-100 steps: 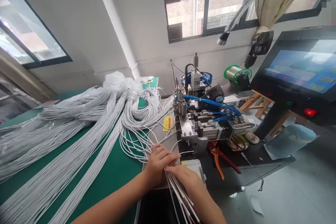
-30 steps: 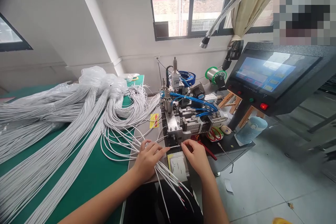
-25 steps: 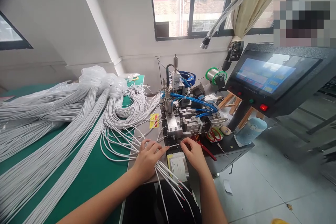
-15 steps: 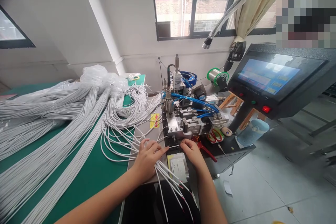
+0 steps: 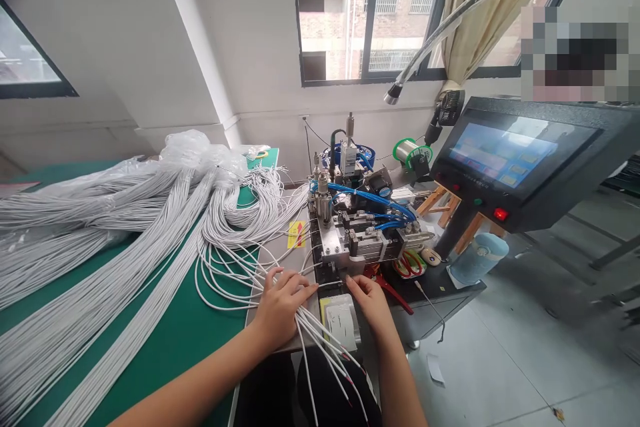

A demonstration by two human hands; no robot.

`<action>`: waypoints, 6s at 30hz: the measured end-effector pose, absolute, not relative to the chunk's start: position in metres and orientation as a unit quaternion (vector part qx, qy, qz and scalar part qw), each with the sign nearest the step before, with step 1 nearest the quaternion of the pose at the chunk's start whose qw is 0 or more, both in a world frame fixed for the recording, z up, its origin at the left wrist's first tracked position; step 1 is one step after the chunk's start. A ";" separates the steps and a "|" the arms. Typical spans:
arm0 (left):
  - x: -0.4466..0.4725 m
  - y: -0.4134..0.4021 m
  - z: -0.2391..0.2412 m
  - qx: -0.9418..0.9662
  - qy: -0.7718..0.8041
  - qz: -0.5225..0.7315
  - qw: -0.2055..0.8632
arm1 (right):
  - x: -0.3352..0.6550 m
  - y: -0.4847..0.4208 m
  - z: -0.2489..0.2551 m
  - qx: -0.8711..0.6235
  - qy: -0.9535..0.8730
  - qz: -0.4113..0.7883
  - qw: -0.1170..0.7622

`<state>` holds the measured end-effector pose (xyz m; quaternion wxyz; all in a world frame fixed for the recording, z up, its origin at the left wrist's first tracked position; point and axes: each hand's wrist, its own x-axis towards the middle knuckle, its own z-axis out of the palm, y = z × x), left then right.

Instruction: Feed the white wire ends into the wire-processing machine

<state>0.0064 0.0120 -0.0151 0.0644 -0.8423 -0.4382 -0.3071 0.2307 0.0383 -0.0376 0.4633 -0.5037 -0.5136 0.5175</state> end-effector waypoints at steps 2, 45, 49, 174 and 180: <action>0.006 0.013 -0.017 -0.834 -0.454 -0.305 0.068 | 0.235 0.034 -0.036 -0.529 -0.544 0.455 0.466; 0.002 0.004 0.001 -0.883 -0.282 -0.359 0.113 | 0.215 -0.013 -0.006 -0.554 -0.447 0.389 0.585; 0.005 0.004 0.001 -0.864 -0.327 -0.364 0.117 | 0.213 -0.010 -0.008 -0.548 -0.455 0.411 0.569; 0.007 0.012 -0.011 -0.848 -0.426 -0.304 0.081 | 0.232 0.047 -0.031 -0.494 -0.640 0.424 0.408; 0.006 0.012 -0.011 -0.850 -0.431 -0.295 0.071 | 0.233 0.050 -0.029 -0.501 -0.616 0.453 0.405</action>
